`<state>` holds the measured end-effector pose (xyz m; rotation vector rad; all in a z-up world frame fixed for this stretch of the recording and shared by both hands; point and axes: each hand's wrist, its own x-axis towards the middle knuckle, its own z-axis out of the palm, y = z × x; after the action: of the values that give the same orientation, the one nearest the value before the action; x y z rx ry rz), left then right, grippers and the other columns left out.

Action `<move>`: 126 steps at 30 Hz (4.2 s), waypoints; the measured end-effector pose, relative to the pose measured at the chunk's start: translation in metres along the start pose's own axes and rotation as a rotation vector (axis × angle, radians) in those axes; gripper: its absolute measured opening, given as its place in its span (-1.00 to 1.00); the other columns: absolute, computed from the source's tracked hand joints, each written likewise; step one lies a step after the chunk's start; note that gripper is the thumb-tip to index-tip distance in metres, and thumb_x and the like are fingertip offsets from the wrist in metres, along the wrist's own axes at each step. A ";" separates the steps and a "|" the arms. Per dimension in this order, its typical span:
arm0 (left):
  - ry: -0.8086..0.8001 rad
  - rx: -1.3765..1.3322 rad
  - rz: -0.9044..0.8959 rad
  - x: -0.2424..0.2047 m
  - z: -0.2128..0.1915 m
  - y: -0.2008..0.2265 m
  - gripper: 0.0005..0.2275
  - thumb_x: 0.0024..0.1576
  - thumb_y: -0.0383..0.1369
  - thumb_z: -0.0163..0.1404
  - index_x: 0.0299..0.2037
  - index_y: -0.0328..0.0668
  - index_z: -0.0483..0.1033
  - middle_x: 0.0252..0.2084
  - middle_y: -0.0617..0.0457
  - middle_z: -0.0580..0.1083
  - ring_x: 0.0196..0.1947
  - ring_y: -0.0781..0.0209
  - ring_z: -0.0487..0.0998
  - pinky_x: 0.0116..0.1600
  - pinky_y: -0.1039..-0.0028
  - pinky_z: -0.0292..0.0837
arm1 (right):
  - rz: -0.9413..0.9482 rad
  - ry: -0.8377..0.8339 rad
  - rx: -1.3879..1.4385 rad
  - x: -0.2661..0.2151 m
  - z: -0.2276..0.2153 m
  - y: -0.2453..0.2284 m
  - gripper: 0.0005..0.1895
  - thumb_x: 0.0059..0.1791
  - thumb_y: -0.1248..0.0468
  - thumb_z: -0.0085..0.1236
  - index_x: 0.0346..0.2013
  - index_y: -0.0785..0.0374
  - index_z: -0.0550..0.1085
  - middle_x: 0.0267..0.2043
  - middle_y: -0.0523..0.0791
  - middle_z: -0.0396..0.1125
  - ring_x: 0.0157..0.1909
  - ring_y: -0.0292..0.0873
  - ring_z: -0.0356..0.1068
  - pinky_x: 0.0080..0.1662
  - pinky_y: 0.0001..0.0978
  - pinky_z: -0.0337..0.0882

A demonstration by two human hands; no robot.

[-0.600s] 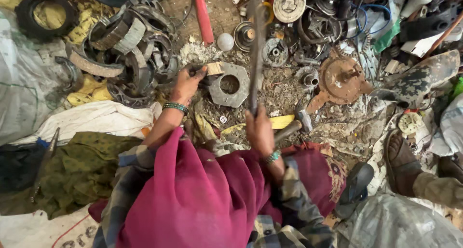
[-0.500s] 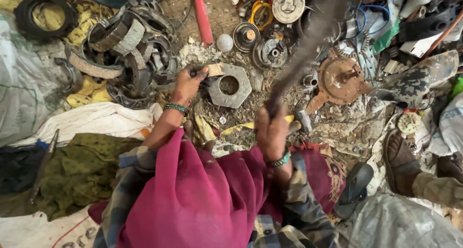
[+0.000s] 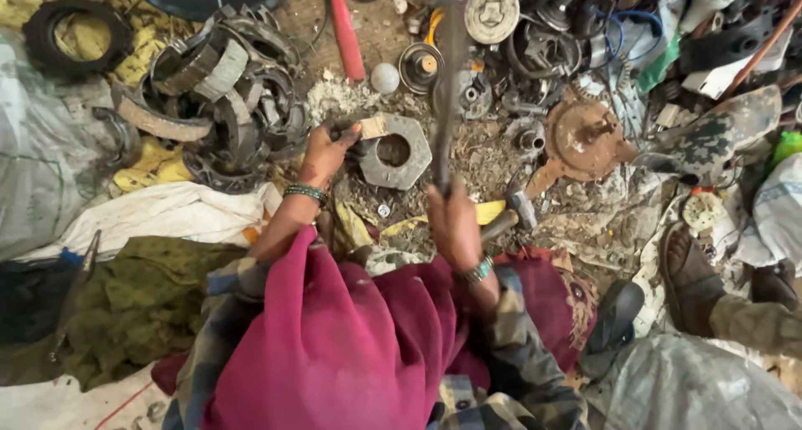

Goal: The person sits on the floor and repeatedly strikes a small metal piece placed on a hexagonal anvil using a hammer. The person adjusts the metal piece occasionally and continues hammering.

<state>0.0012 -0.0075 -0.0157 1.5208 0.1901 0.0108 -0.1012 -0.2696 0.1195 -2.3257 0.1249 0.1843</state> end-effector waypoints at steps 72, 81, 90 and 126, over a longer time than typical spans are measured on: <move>0.092 0.051 -0.298 -0.002 -0.002 0.039 -0.71 0.19 -0.19 0.20 -0.15 -0.33 0.65 -0.31 0.08 0.58 -0.38 0.31 0.46 -0.24 0.39 0.39 | -0.198 0.260 0.272 0.002 -0.010 -0.010 -0.70 0.14 0.14 -0.07 0.00 0.32 0.24 -0.54 -0.04 0.33 -0.61 -0.02 0.33 -0.55 -0.15 0.39; 0.056 -0.043 -0.129 -0.005 0.000 0.022 -0.74 0.15 -0.26 0.22 -0.13 -0.32 0.63 -0.26 0.16 0.60 -0.32 0.41 0.49 -0.17 0.50 0.43 | -0.145 -0.037 -0.240 0.003 0.066 0.031 -0.59 0.06 0.11 0.07 -0.01 0.38 0.26 -0.44 0.27 0.39 -0.42 0.39 0.38 -0.42 0.18 0.37; 0.068 -0.117 -0.134 0.005 -0.002 0.003 -0.68 0.17 -0.22 0.23 -0.09 -0.39 0.61 -0.25 0.12 0.56 -0.30 0.38 0.45 -0.16 0.49 0.40 | -0.498 0.342 0.637 0.006 0.024 0.036 -0.82 0.19 0.21 -0.02 -0.13 0.28 0.31 -0.52 0.02 0.31 -0.61 0.03 0.31 -0.55 -0.15 0.32; -0.110 -0.397 -0.228 -0.005 -0.026 0.025 -0.73 0.17 -0.18 0.14 -0.12 -0.22 0.53 -0.32 0.11 0.59 -0.38 0.28 0.63 -0.28 0.46 0.62 | -0.384 0.209 0.308 -0.005 -0.031 -0.044 -0.74 0.17 0.22 -0.02 0.00 0.35 0.22 -0.46 -0.07 0.35 -0.51 -0.20 0.36 -0.46 -0.32 0.37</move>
<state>-0.0044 0.0192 0.0083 1.0945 0.2556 -0.2054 -0.0970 -0.2619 0.1731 -2.0100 -0.1788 -0.2548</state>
